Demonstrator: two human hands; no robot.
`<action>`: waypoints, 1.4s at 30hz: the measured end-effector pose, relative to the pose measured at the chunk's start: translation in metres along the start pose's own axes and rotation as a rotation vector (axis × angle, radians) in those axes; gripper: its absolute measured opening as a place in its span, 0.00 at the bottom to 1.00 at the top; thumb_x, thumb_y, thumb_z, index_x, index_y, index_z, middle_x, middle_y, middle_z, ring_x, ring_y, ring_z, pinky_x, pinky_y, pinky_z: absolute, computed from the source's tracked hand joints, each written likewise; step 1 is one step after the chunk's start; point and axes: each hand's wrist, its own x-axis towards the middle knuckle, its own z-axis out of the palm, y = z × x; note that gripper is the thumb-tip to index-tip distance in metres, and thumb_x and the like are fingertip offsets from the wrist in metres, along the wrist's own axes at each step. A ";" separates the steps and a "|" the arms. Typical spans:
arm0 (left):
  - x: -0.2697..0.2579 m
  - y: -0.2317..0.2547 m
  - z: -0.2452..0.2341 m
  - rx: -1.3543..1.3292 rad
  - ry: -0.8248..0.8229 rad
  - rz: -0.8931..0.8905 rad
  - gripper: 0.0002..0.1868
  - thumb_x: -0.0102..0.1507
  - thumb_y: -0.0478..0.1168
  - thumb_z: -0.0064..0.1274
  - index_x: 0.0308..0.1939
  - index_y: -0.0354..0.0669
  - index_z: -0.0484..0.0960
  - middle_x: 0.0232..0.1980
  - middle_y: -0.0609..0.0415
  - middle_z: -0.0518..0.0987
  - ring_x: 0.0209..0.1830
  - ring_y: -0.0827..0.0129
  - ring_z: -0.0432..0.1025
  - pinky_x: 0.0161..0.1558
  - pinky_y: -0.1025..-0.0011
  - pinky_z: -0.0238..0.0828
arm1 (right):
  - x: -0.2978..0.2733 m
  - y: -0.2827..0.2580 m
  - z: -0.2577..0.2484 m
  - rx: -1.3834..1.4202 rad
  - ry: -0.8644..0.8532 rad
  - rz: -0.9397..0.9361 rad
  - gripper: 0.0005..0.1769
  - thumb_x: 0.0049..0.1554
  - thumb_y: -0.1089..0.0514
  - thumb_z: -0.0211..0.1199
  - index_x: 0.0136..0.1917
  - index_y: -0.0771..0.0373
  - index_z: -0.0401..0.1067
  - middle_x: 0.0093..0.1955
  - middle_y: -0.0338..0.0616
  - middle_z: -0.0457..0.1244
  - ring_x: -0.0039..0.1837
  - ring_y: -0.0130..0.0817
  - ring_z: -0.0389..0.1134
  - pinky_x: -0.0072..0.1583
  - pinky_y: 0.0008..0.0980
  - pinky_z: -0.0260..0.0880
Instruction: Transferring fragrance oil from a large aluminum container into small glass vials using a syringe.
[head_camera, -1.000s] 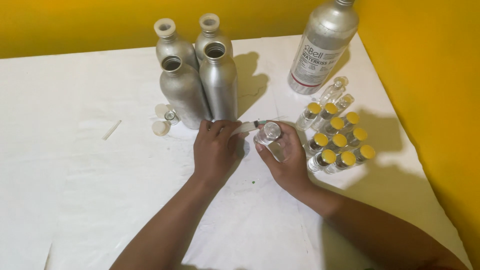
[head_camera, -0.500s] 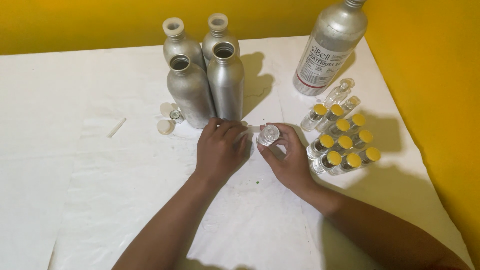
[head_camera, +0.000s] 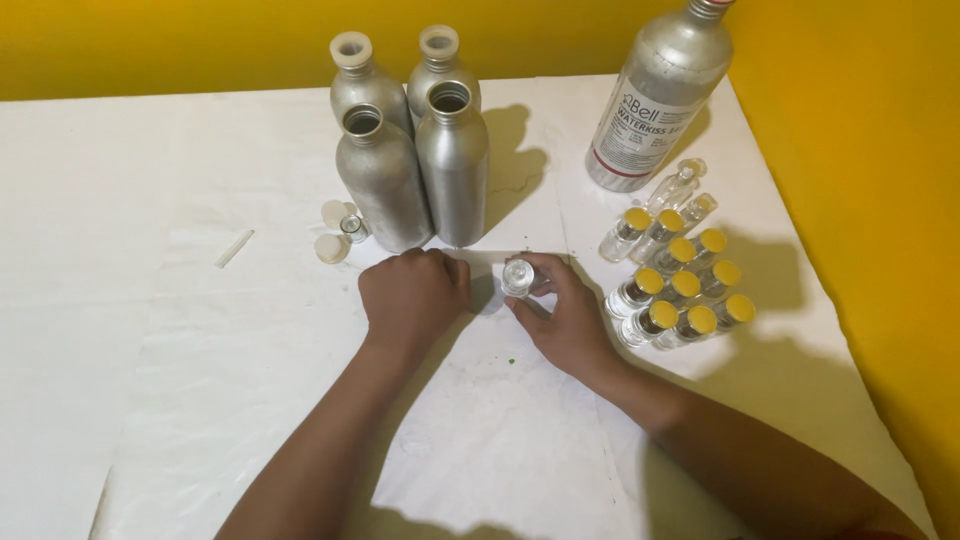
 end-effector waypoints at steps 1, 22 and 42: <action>0.003 0.001 -0.008 0.003 -0.002 0.001 0.19 0.57 0.53 0.49 0.22 0.45 0.85 0.21 0.49 0.79 0.22 0.52 0.78 0.25 0.61 0.71 | 0.001 0.001 0.001 0.003 0.001 0.001 0.28 0.56 0.65 0.69 0.68 0.67 0.64 0.66 0.54 0.67 0.69 0.52 0.68 0.64 0.40 0.69; 0.030 -0.064 0.012 0.420 -0.095 -0.433 0.18 0.68 0.49 0.42 0.46 0.38 0.77 0.33 0.52 0.72 0.25 0.64 0.73 0.29 0.67 0.66 | 0.001 -0.006 -0.003 -0.053 -0.063 0.020 0.28 0.59 0.64 0.64 0.70 0.69 0.60 0.67 0.58 0.62 0.71 0.53 0.63 0.67 0.42 0.68; -0.001 0.006 0.008 0.523 0.087 -0.303 0.10 0.65 0.45 0.40 0.44 0.47 0.72 0.37 0.56 0.73 0.42 0.60 0.68 0.35 0.67 0.64 | 0.001 -0.004 -0.001 -0.050 -0.045 0.045 0.29 0.59 0.64 0.65 0.71 0.67 0.61 0.66 0.58 0.63 0.71 0.54 0.65 0.67 0.43 0.69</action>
